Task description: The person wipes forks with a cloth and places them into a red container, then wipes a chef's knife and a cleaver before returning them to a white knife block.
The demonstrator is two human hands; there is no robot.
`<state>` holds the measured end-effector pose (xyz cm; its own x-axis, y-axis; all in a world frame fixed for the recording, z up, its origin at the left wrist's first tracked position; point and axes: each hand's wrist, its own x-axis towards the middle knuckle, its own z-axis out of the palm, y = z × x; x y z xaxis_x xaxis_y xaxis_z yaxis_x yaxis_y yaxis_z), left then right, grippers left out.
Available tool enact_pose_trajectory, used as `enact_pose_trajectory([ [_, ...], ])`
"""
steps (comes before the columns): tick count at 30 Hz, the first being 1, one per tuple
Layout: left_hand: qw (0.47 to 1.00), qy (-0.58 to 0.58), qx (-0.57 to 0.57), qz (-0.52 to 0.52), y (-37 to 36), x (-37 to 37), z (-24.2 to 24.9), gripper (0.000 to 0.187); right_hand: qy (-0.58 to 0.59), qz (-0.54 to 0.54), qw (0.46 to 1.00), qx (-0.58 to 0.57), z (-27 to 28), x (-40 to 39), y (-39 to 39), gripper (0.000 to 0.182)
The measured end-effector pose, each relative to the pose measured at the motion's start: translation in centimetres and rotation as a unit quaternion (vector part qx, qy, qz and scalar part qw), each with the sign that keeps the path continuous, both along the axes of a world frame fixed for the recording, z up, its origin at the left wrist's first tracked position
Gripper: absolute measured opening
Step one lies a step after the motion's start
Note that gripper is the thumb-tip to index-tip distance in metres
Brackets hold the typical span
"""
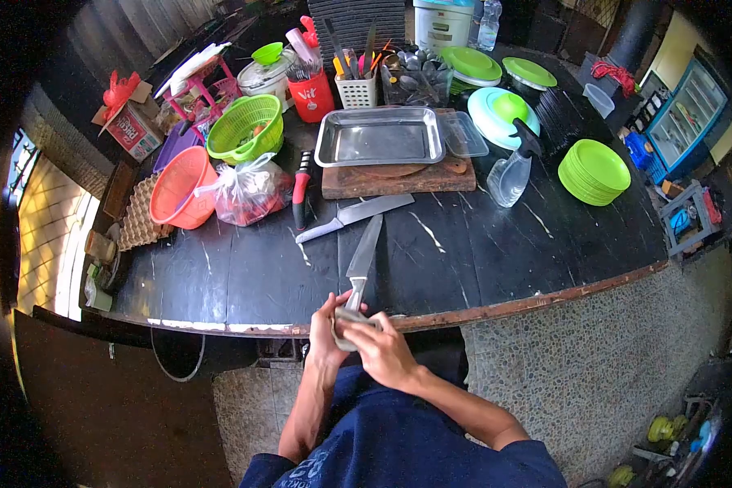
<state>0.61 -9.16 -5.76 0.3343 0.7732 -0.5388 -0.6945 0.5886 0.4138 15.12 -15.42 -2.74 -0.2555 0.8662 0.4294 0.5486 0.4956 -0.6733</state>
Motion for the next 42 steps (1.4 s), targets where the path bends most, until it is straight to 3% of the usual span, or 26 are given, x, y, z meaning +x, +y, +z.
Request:
enact_pose_trajectory([
  [2, 0.995, -0.084, 0.011, -0.05, 0.3, -0.1, -0.2, 0.041, 0.021, 0.022, 0.999, -0.014, 0.9, -0.3, -0.8, 0.052],
  [3, 0.983, -0.163, -0.064, -0.056, 0.3, -0.2, -0.4, 0.04, 0.026, 0.037, 0.999, -0.004, 1.8, -0.2, -0.7, 0.053],
  [4, 0.983, -0.163, -0.063, -0.056, 0.3, -0.3, -0.6, 0.04, 0.026, 0.037, 0.999, -0.003, 1.8, 0.0, -0.6, 0.053],
  [7, 0.963, -0.249, -0.068, -0.072, 0.2, -0.5, -0.5, 0.04, 0.172, 0.126, 0.955, -0.205, 1.2, 1.8, -0.4, 0.047],
  [8, 0.964, -0.248, -0.068, -0.072, 0.0, -0.4, 0.9, 0.04, 0.217, 0.123, 0.934, -0.255, 0.5, 2.6, -0.5, 0.041],
  [10, 0.987, -0.088, -0.131, -0.027, -0.1, 0.0, 3.6, 0.036, 0.368, 0.076, 0.864, -0.334, 0.3, 3.7, 0.1, 0.036],
  [12, 0.986, -0.027, -0.162, -0.005, -0.1, -0.1, 1.8, 0.029, 0.355, 0.023, 0.888, -0.293, 0.0, 4.8, 2.3, 0.033],
  [13, 0.995, -0.026, -0.079, -0.052, -0.6, -0.4, 1.1, 0.026, 0.2, -0.011, 0.967, -0.158, 0.5, 5.7, 3.3, 0.035],
  [14, 0.995, -0.024, 0.006, -0.1, -0.7, -0.5, 1.1, 0.023, 0.166, -0.029, 0.98, -0.102, 0.9, 5.9, 4.2, 0.04],
  [16, 0.994, 0.035, 0.01, -0.107, -1.0, -0.6, 1.4, 0.02, 0.098, -0.054, 0.994, -0.007, 0.8, 5.8, 6.0, 0.042],
  [20, 0.988, 0.068, 0.029, -0.133, -1.8, -0.7, 1.2, 0.022, -0.056, 0.07, 0.996, 0.0, -1.4, 5.3, 8.4, 0.049],
  [24, 0.986, 0.114, 0.031, -0.12, -2.6, -1.5, 1.0, 0.028, -0.083, 0.087, 0.993, 0.008, -3.8, 5.2, 10.3, 0.048],
  [26, 0.989, 0.067, 0.034, -0.13, -2.9, -2.2, 0.5, 0.028, -0.132, 0.063, 0.988, 0.058, -4.2, 5.8, 11.6, 0.049],
  [33, 0.991, 0.058, 0.003, -0.123, -3.0, -2.7, 1.2, 0.032, -0.135, -0.023, 0.99, 0.037, -4.3, 7.6, 16.1, 0.047],
  [35, 0.992, -0.019, -0.005, -0.125, -2.8, -3.2, 1.3, 0.031, -0.152, -0.042, 0.987, 0.036, -4.4, 8.1, 17.2, 0.045],
  [40, 0.991, -0.036, -0.016, -0.131, -2.9, -3.6, 2.0, 0.035, -0.182, -0.114, 0.975, 0.06, -4.2, 8.1, 18.7, 0.041],
  [42, 0.991, -0.04, -0.015, -0.126, -2.6, -3.8, 1.9, 0.036, -0.125, -0.047, 0.989, 0.058, -2.8, 6.9, 17.1, 0.043],
])
